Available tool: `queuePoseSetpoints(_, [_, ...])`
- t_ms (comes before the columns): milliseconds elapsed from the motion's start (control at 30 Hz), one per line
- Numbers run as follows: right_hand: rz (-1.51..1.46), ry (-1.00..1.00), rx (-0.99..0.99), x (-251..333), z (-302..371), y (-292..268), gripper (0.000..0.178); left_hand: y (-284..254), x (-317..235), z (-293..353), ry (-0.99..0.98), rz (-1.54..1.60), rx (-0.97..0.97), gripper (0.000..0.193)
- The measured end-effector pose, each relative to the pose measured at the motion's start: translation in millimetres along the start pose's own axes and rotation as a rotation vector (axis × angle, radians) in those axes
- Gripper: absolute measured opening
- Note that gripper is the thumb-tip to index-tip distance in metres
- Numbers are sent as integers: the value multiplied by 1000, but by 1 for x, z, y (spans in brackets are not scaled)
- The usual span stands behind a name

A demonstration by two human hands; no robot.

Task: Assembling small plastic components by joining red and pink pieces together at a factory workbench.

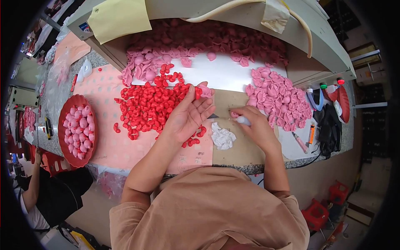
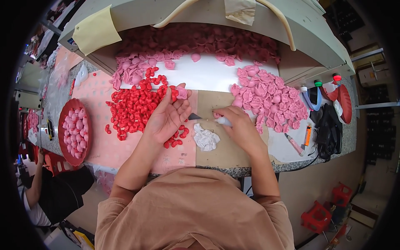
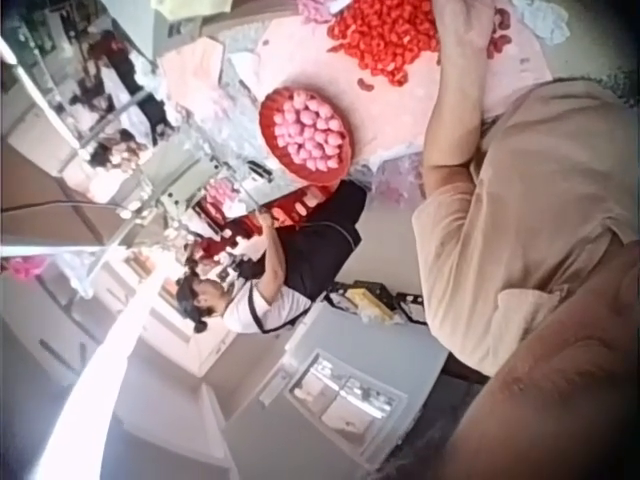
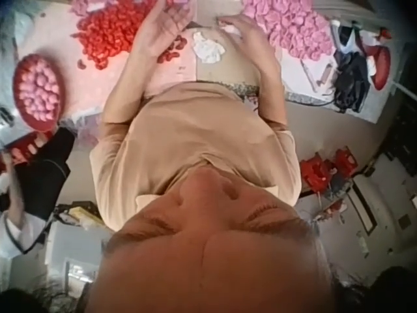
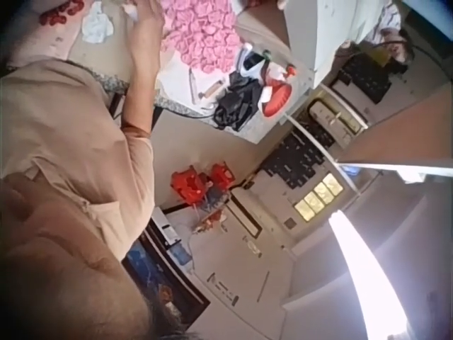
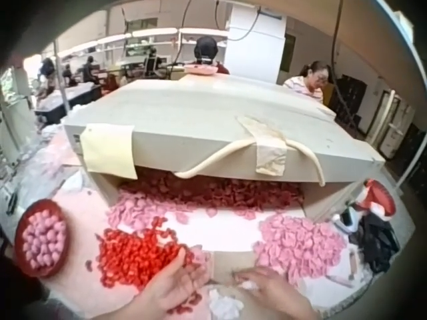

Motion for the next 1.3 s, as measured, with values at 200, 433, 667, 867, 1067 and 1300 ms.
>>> queuePoseSetpoints(200, [-337,305,-3,-27,-16,8,21,-1,0,-2,6,-15,-7,43])
queuePoseSetpoints(433, [-466,420,-105,-41,-19,15,23,-2,-1,-1,18,4,-21,42])
queuePoseSetpoints(667, [-69,172,-134,-7,-22,8,31,-4,1,-1,-7,43,-34,36])
queuePoseSetpoints(867, [-29,190,-132,-15,-22,8,28,-5,5,-2,-31,6,-44,36])
queuePoseSetpoints(1067, [-110,158,-232,-18,-21,2,25,-5,13,-2,-55,-82,-51,36])
queuePoseSetpoints(1300, [-551,25,-286,12,-25,13,29,-2,22,0,5,-210,22,38])
Point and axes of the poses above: each hand's wrist, its own z-axis away from the middle knuckle, its own y-axis out of the palm, x = y × z, the point moved 5 cm from there along -z, towards the middle knuckle, and after that the axes turned 8 degrees about -z, right-handed, at the moved point
